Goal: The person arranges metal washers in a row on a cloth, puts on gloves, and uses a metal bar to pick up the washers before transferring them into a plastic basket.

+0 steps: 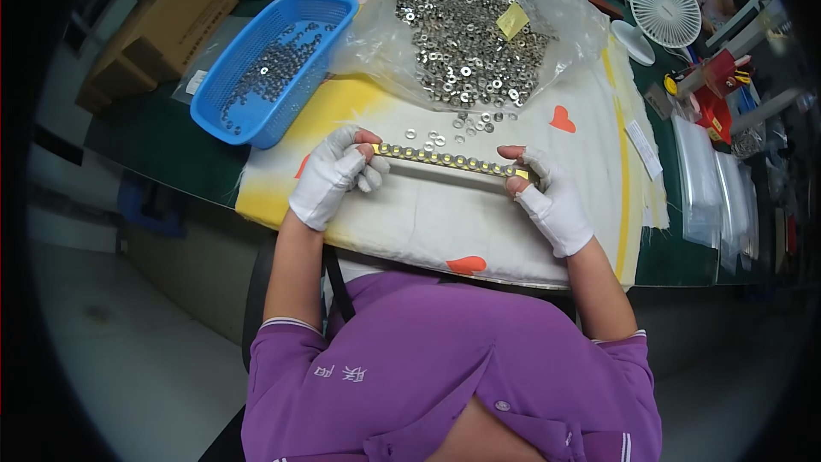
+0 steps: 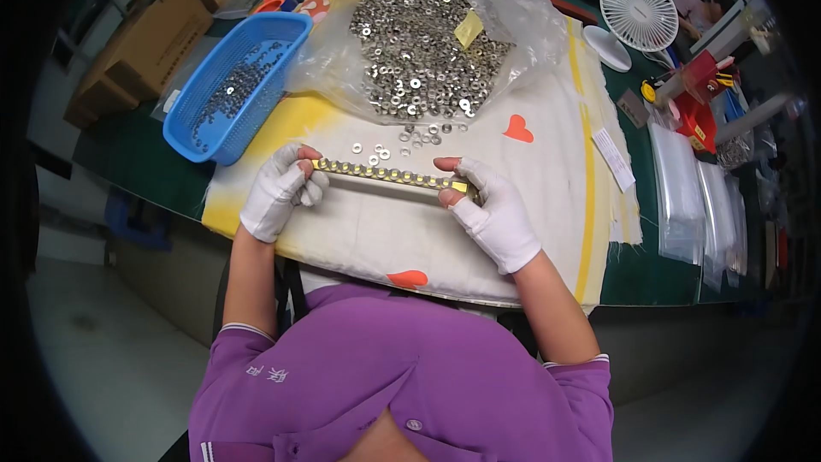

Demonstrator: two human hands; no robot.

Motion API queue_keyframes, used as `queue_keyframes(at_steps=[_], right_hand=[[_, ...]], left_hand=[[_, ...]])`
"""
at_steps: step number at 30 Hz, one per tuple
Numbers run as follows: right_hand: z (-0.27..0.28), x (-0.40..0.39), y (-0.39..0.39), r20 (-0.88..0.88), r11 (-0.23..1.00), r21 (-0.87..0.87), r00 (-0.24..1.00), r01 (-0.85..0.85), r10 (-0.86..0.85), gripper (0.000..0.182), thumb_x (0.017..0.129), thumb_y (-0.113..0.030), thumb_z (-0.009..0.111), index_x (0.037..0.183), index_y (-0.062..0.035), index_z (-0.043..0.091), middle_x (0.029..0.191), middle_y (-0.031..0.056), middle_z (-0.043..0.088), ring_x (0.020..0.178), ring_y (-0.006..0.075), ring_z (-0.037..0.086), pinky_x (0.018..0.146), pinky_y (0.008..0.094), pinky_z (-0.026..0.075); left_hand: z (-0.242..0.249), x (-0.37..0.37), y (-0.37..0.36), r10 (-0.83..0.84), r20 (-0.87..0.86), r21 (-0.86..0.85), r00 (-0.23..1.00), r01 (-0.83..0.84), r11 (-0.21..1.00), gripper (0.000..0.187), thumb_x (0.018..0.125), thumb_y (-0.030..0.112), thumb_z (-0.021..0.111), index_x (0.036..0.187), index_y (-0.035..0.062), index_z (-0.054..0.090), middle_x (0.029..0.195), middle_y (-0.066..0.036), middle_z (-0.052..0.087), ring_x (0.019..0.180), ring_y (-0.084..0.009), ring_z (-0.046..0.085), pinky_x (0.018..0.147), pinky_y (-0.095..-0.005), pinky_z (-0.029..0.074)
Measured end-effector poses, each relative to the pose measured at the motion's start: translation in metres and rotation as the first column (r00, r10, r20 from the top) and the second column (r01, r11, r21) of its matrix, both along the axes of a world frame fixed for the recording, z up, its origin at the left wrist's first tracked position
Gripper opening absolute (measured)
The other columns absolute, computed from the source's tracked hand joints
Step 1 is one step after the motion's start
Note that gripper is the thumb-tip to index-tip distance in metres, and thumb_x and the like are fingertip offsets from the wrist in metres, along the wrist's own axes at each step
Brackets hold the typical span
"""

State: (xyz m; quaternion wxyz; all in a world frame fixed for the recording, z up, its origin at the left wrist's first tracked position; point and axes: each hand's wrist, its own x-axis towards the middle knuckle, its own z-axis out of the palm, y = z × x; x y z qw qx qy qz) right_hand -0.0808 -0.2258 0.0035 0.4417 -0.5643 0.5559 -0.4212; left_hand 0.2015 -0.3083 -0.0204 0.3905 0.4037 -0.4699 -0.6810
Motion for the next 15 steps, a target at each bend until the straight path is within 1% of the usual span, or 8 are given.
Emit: queue_keyframes(at_steps=[1,2,4,6,8,10,13,15], right_hand=[[0.001,-0.001,0.0,0.109,0.999,0.032,0.994,-0.008,0.004,0.035,0.088,-0.017,0.057,0.12,-0.0024,0.056,0.082,0.0,0.053,0.074,0.009,0.048,0.072,0.0226,0.043],[0.001,-0.001,0.001,0.111,0.999,0.032,0.994,-0.009,0.005,0.035,0.088,-0.017,0.057,0.12,-0.0024,0.056,0.082,0.0,0.053,0.074,0.009,0.048,0.072,0.0226,0.043],[0.003,-0.002,0.001,0.221,0.994,0.106,0.973,0.039,-0.062,0.034,0.092,-0.018,0.051,0.122,-0.0018,0.055,0.083,-0.0008,0.051,0.074,0.0065,0.046,0.069,0.0203,0.041],[-0.002,-0.004,0.0,0.217,0.996,0.066,0.974,0.055,-0.068,0.033,0.092,-0.016,0.05,0.121,-0.0024,0.055,0.084,-0.0014,0.051,0.075,0.0063,0.047,0.07,0.02,0.041],[-0.003,-0.003,0.001,0.214,0.997,0.031,0.974,0.071,-0.076,0.031,0.092,-0.015,0.05,0.121,-0.003,0.055,0.085,-0.0021,0.051,0.075,0.0061,0.047,0.07,0.0196,0.041],[-0.002,0.0,0.002,0.148,0.987,-0.1,0.983,0.128,-0.113,0.029,0.091,-0.008,0.052,0.12,-0.0039,0.057,0.087,-0.0019,0.054,0.075,0.0061,0.049,0.071,0.0197,0.042],[-0.006,0.002,0.003,0.128,0.973,-0.153,0.98,0.172,-0.153,0.028,0.088,0.0,0.055,0.115,-0.0043,0.059,0.092,-0.0003,0.058,0.078,0.0065,0.052,0.073,0.0202,0.043],[-0.012,0.001,0.003,0.12,0.968,-0.176,0.98,0.178,-0.158,0.027,0.087,0.001,0.057,0.113,-0.004,0.06,0.094,0.0004,0.06,0.08,0.0068,0.053,0.073,0.0205,0.044]], left_hand=[[-0.002,0.001,-0.001,0.002,-0.021,-0.003,1.0,-0.002,1.0,0.016,0.09,0.016,0.058,0.101,0.0053,0.056,0.076,-0.009,0.063,0.058,-0.011,0.055,0.051,-0.0203,0.042],[-0.003,0.001,-0.001,0.004,-0.042,-0.006,0.999,-0.004,1.0,0.016,0.09,0.016,0.058,0.102,0.0059,0.055,0.077,-0.009,0.063,0.06,-0.0108,0.055,0.053,-0.02,0.043],[-0.003,0.001,-0.001,0.003,-0.059,-0.013,0.998,-0.004,1.0,0.016,0.09,0.016,0.058,0.103,0.0058,0.055,0.077,-0.009,0.062,0.061,-0.0106,0.055,0.054,-0.02,0.043],[-0.004,0.0,-0.001,0.003,-0.078,-0.019,0.997,-0.004,1.0,0.017,0.091,0.016,0.057,0.104,0.0057,0.054,0.077,-0.008,0.062,0.062,-0.0104,0.056,0.055,-0.02,0.043],[-0.006,-0.003,0.002,0.044,-0.004,-0.103,0.999,-0.044,0.994,0.016,0.092,0.013,0.054,0.106,0.0047,0.053,0.076,-0.007,0.061,0.062,-0.0103,0.056,0.056,-0.0206,0.044],[-0.003,-0.008,0.004,0.069,0.018,-0.132,0.997,-0.066,0.989,0.015,0.092,0.01,0.053,0.106,0.004,0.053,0.076,-0.007,0.06,0.062,-0.0104,0.056,0.057,-0.0208,0.045],[-0.008,-0.009,0.005,0.114,0.029,-0.184,0.993,-0.107,0.977,0.014,0.092,0.006,0.051,0.105,0.003,0.053,0.078,-0.007,0.059,0.064,-0.0107,0.057,0.06,-0.0211,0.046],[-0.011,-0.008,0.005,0.134,0.018,-0.208,0.991,-0.128,0.97,0.014,0.092,0.004,0.051,0.105,0.0027,0.052,0.08,-0.006,0.059,0.065,-0.0109,0.057,0.061,-0.0213,0.046]])
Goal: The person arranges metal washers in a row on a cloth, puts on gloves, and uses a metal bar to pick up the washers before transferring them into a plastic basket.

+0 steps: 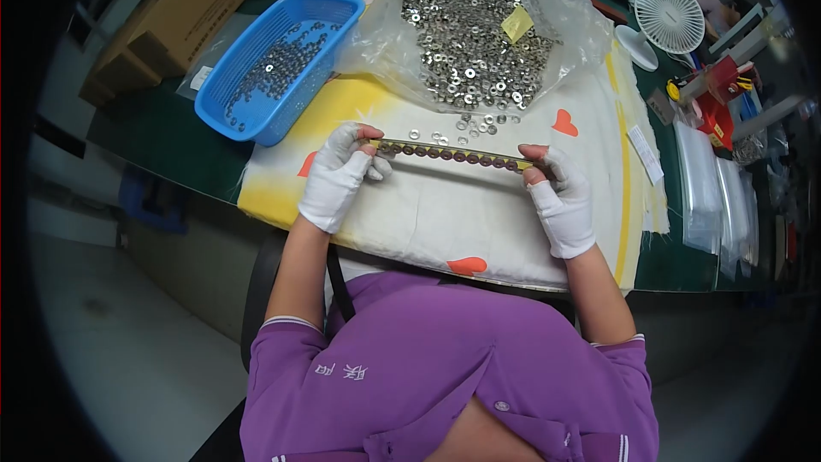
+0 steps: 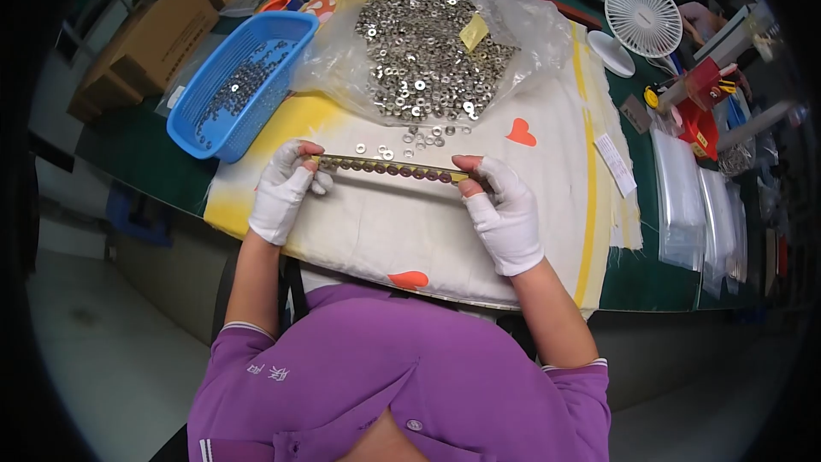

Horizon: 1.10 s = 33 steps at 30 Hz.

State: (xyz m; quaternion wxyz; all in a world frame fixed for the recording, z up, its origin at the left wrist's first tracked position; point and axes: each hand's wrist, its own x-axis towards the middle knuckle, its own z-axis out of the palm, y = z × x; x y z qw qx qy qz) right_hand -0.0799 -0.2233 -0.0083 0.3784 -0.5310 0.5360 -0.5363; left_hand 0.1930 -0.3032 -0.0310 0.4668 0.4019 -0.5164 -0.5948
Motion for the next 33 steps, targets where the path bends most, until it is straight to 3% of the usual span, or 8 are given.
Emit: queue_keyframes(at_steps=[9,17,33], right_hand=[[-0.0035,-0.0022,-0.0007,-0.068,1.0,-0.026,0.998,0.011,-0.013,0.018,0.083,0.003,0.061,0.1,-0.003,0.064,0.095,0.0023,0.063,0.084,0.0085,0.057,0.075,0.0217,0.045],[-0.0047,-0.0028,-0.0022,-0.087,0.998,-0.06,0.996,-0.007,0.001,0.017,0.082,0.006,0.061,0.095,-0.0024,0.067,0.094,0.0039,0.061,0.084,0.0098,0.058,0.075,0.0227,0.047],[-0.0037,-0.001,-0.0042,-0.04,0.997,0.08,0.999,0.003,0.0,0.015,0.083,0.001,0.061,0.097,-0.0021,0.066,0.088,0.0016,0.062,0.08,0.0079,0.056,0.074,0.022,0.046]], left_hand=[[-0.0024,-0.0001,-0.0008,-0.005,-0.008,-0.026,1.0,0.005,1.0,0.014,0.091,-0.001,0.047,0.104,0.0017,0.051,0.087,-0.006,0.058,0.072,-0.0121,0.06,0.064,-0.0223,0.048],[-0.0038,0.001,-0.0023,0.011,0.022,-0.071,1.0,-0.009,0.997,0.012,0.091,0.0,0.046,0.101,0.0032,0.052,0.105,-0.012,0.062,0.076,-0.013,0.061,0.069,-0.023,0.049],[-0.0038,0.002,-0.0029,0.005,-0.015,-0.072,1.0,-0.006,0.997,0.014,0.09,-0.003,0.047,0.102,0.0009,0.054,0.106,-0.014,0.062,0.084,-0.0191,0.064,0.075,-0.0265,0.051]])
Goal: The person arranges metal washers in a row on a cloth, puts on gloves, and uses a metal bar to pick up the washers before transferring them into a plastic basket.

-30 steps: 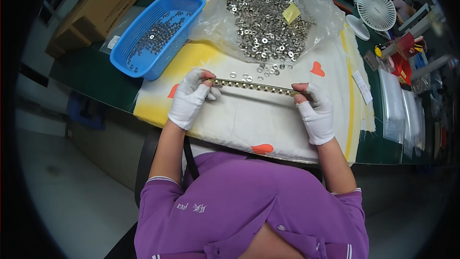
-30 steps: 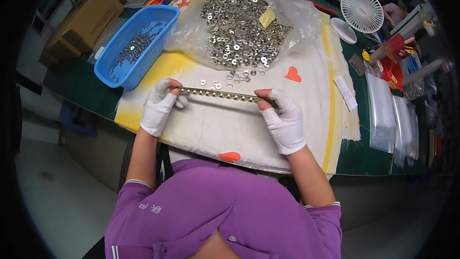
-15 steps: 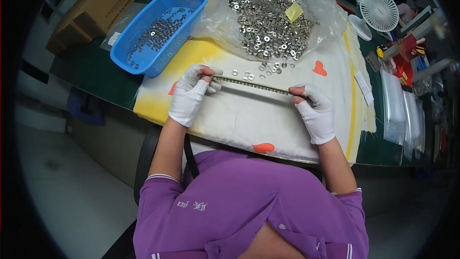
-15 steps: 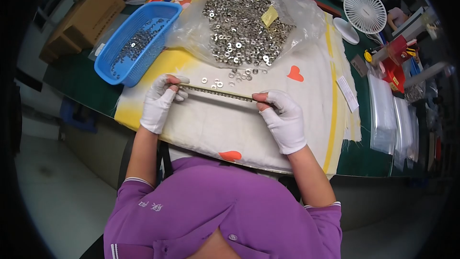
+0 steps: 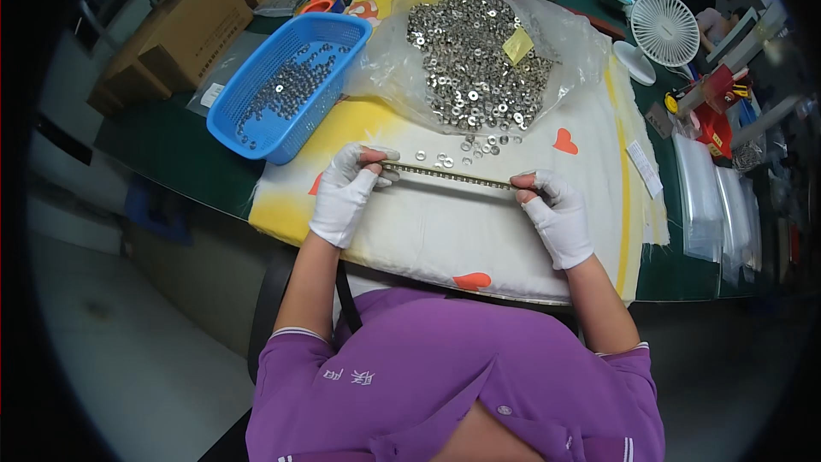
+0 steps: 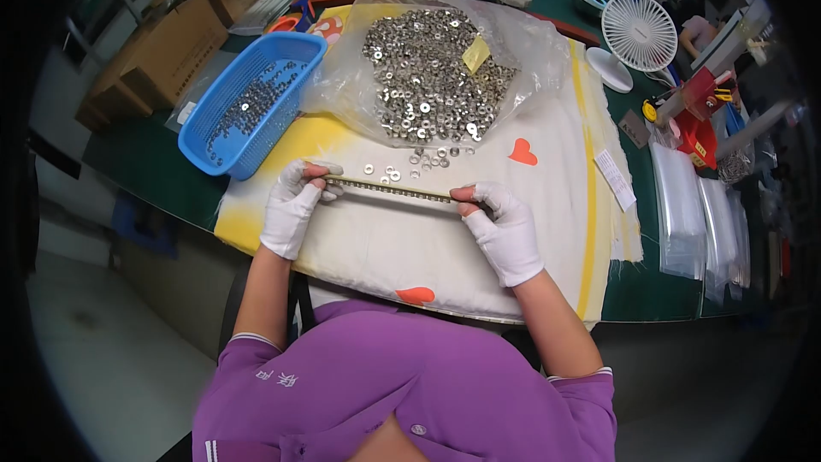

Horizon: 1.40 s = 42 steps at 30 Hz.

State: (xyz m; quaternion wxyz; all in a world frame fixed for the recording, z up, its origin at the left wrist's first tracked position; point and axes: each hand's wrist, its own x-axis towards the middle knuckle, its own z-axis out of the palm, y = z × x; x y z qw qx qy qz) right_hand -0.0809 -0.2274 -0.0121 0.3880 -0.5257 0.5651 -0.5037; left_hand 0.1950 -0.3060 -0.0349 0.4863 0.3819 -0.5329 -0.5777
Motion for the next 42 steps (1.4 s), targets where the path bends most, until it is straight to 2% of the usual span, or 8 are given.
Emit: queue_keyframes(at_steps=[7,10,13,15,20,22,35,42], right_hand=[[0.0,-0.003,-0.001,0.03,0.995,0.103,0.999,0.009,-0.012,0.017,0.082,-0.003,0.063,0.099,-0.0024,0.065,0.084,0.0004,0.062,0.077,0.0069,0.055,0.072,0.0211,0.046],[-0.001,-0.003,-0.004,0.066,0.994,0.109,0.998,0.0,-0.008,0.021,0.081,-0.004,0.064,0.102,-0.0018,0.062,0.083,0.0011,0.062,0.075,0.0065,0.055,0.069,0.0205,0.046],[-0.001,-0.004,-0.001,0.153,0.99,0.142,0.988,-0.007,-0.015,0.023,0.081,-0.005,0.066,0.103,-0.0007,0.06,0.081,0.0018,0.061,0.072,0.006,0.055,0.066,0.0196,0.045],[0.002,-0.003,-0.002,0.242,0.996,0.094,0.97,-0.006,-0.017,0.022,0.08,-0.005,0.067,0.1,0.0003,0.059,0.081,0.0022,0.061,0.071,0.006,0.055,0.065,0.0191,0.045],[0.008,-0.006,-0.002,0.253,0.978,0.208,0.966,0.007,-0.061,0.021,0.08,-0.007,0.068,0.097,0.0008,0.059,0.08,0.0032,0.062,0.07,0.0067,0.056,0.062,0.0198,0.045],[0.006,-0.006,-0.003,0.268,0.98,0.198,0.962,0.006,-0.06,0.02,0.081,-0.008,0.069,0.096,0.0008,0.059,0.08,0.0035,0.063,0.07,0.007,0.056,0.062,0.0202,0.045],[0.003,-0.011,-0.007,0.245,0.984,0.177,0.969,-0.014,-0.03,0.017,0.081,-0.012,0.068,0.091,0.0,0.061,0.077,0.0037,0.062,0.068,0.0076,0.056,0.061,0.0213,0.045],[0.004,-0.013,-0.009,0.224,0.991,0.136,0.974,0.003,-0.034,0.018,0.082,-0.011,0.067,0.095,-0.0007,0.06,0.08,0.003,0.061,0.07,0.008,0.057,0.063,0.0214,0.046]], left_hand=[[0.005,-0.002,0.002,0.028,-0.021,0.039,0.999,-0.027,0.999,0.018,0.091,0.0,0.051,0.108,0.0008,0.053,0.086,-0.007,0.06,0.07,-0.0143,0.062,0.065,-0.0232,0.05],[0.005,0.001,0.0,0.012,0.021,0.033,1.0,-0.012,0.999,0.018,0.091,0.002,0.051,0.109,0.0012,0.053,0.083,-0.007,0.059,0.067,-0.0129,0.059,0.063,-0.0224,0.049],[0.005,0.002,0.002,0.007,-0.042,0.124,0.999,-0.002,0.992,0.018,0.091,0.005,0.052,0.109,0.0015,0.053,0.081,-0.007,0.06,0.065,-0.0124,0.058,0.061,-0.0222,0.047],[0.009,0.002,0.002,-0.005,-0.037,0.155,0.999,0.01,0.988,0.018,0.092,0.009,0.053,0.108,0.0017,0.054,0.081,-0.008,0.061,0.064,-0.0122,0.058,0.06,-0.0223,0.047],[0.001,0.006,0.0,-0.019,-0.049,0.175,0.999,0.028,0.984,0.017,0.092,0.017,0.057,0.104,0.0035,0.057,0.081,-0.011,0.065,0.063,-0.0138,0.062,0.058,-0.0229,0.049],[0.002,0.004,-0.001,0.018,-0.047,0.181,0.999,-0.009,0.983,0.024,0.09,0.028,0.061,0.1,0.0069,0.058,0.076,-0.008,0.061,0.06,-0.0123,0.055,0.055,-0.0228,0.045],[0.004,0.004,-0.003,0.006,-0.014,0.193,1.0,-0.003,0.981,0.024,0.09,0.027,0.062,0.099,0.006,0.058,0.076,-0.008,0.061,0.06,-0.0122,0.055,0.055,-0.0231,0.045],[0.005,0.002,-0.004,-0.017,-0.023,0.205,1.0,0.022,0.978,0.016,0.091,0.012,0.056,0.104,0.0016,0.055,0.082,-0.013,0.064,0.063,-0.0128,0.059,0.058,-0.0223,0.048]])
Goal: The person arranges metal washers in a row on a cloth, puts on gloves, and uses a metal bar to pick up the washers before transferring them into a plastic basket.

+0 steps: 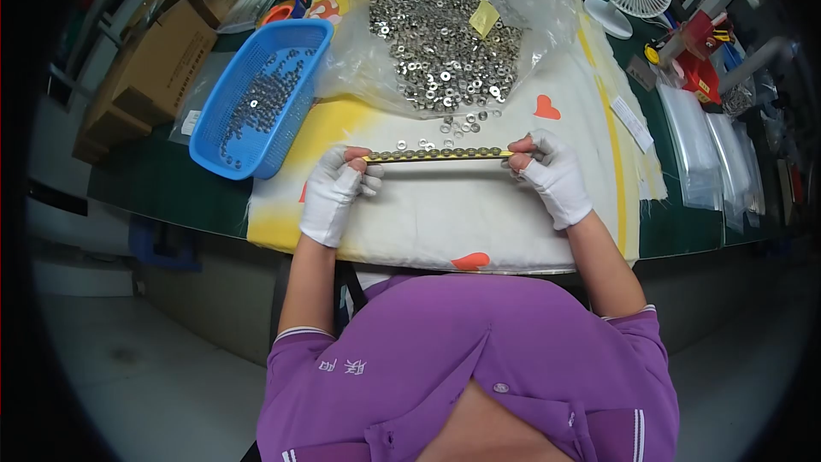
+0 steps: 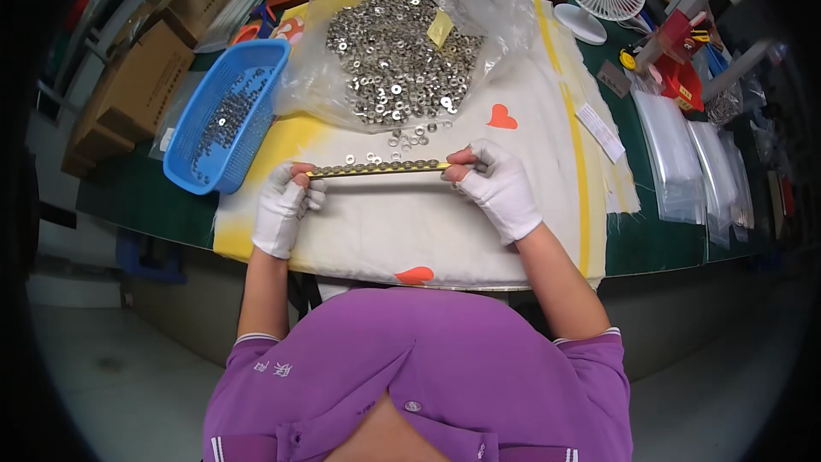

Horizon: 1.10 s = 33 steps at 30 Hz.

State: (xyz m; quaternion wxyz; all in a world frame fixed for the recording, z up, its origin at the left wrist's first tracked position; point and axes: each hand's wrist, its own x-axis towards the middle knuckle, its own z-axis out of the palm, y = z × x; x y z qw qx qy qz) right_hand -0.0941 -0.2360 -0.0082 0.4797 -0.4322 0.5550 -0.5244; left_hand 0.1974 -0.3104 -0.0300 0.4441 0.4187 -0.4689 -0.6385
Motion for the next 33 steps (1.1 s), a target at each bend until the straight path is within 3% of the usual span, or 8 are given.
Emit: queue_keyframes(at_steps=[13,19,22,24,28,29,32,33], right_hand=[[0.005,-0.003,-0.002,0.038,0.997,0.077,0.999,-0.031,0.028,0.016,0.087,-0.011,0.061,0.099,-0.0003,0.06,0.079,0.0025,0.06,0.068,0.0075,0.054,0.062,0.0213,0.045],[0.042,0.01,-0.001,0.069,0.894,0.289,0.939,-0.341,0.336,0.023,0.089,-0.016,0.055,0.107,-0.0014,0.061,0.073,-0.0023,0.054,0.065,0.0051,0.046,0.059,0.0186,0.038],[0.054,0.028,-0.012,0.038,0.763,0.316,0.811,-0.564,0.584,0.024,0.092,-0.022,0.05,0.102,-0.0032,0.062,0.067,-0.0038,0.049,0.061,0.0062,0.04,0.058,0.0209,0.036],[0.06,0.051,-0.025,0.064,0.778,0.273,0.817,-0.566,0.573,0.023,0.093,-0.025,0.05,0.096,-0.0045,0.061,0.065,-0.0042,0.047,0.059,0.0064,0.037,0.055,0.0208,0.032],[0.074,0.109,-0.066,0.139,0.793,0.103,0.798,-0.601,0.587,0.025,0.094,-0.03,0.047,0.084,-0.0087,0.056,0.062,-0.0056,0.042,0.055,0.0058,0.033,0.051,0.0206,0.026],[0.073,0.123,-0.077,0.178,0.802,0.07,0.799,-0.593,0.575,0.024,0.093,-0.03,0.048,0.085,-0.0095,0.057,0.063,-0.0059,0.044,0.056,0.0049,0.036,0.051,0.0196,0.028],[0.087,0.161,-0.104,0.154,0.853,0.056,0.849,-0.518,0.506,0.021,0.093,-0.025,0.046,0.087,-0.0081,0.058,0.068,-0.0037,0.051,0.059,0.0057,0.044,0.055,0.0202,0.035],[0.083,0.169,-0.113,0.148,0.865,0.026,0.857,-0.502,0.493,0.021,0.093,-0.024,0.047,0.088,-0.0076,0.059,0.07,-0.0027,0.053,0.06,0.0067,0.047,0.056,0.0211,0.037]], left_hand=[[-0.003,-0.002,0.0,0.0,-0.025,-0.022,1.0,0.0,1.0,0.017,0.091,0.007,0.054,0.107,0.0018,0.054,0.087,-0.011,0.061,0.07,-0.0161,0.061,0.064,-0.0255,0.051],[0.021,0.008,-0.008,0.0,-0.082,-0.107,0.997,-0.008,0.994,0.022,0.089,0.001,0.054,0.111,-0.0015,0.052,0.095,-0.01,0.061,0.077,-0.0192,0.065,0.071,-0.0287,0.055],[0.037,0.012,-0.02,0.043,-0.188,-0.208,0.981,-0.082,0.975,0.032,0.092,0.013,0.054,0.12,-0.0005,0.047,0.097,-0.012,0.062,0.082,-0.0198,0.065,0.072,-0.0295,0.055],[0.04,0.012,-0.028,0.081,-0.31,-0.241,0.947,-0.161,0.957,0.057,0.091,0.037,0.058,0.13,-0.0001,0.038,0.101,-0.015,0.062,0.09,-0.0203,0.063,0.078,-0.0311,0.054],[0.054,-0.015,-0.02,-0.005,-0.307,-0.336,0.952,-0.104,0.936,0.073,0.085,0.045,0.064,0.133,0.0007,0.033,0.116,-0.017,0.057,0.093,-0.0175,0.061,0.085,-0.0289,0.049],[0.061,-0.015,-0.014,-0.082,-0.194,-0.343,0.978,0.011,0.939,0.065,0.088,0.04,0.062,0.132,0.0021,0.034,0.12,-0.015,0.056,0.086,-0.0112,0.057,0.076,-0.026,0.049],[0.069,-0.014,-0.023,-0.011,-0.355,-0.195,0.935,-0.062,0.979,0.047,0.091,0.033,0.059,0.124,0.004,0.043,0.106,-0.007,0.061,0.073,-0.0065,0.051,0.066,-0.0227,0.045],[0.06,-0.008,-0.038,0.02,-0.529,-0.094,0.848,-0.082,0.992,0.037,0.092,0.031,0.058,0.117,0.005,0.047,0.097,-0.003,0.06,0.068,-0.0057,0.049,0.062,-0.0212,0.043]])
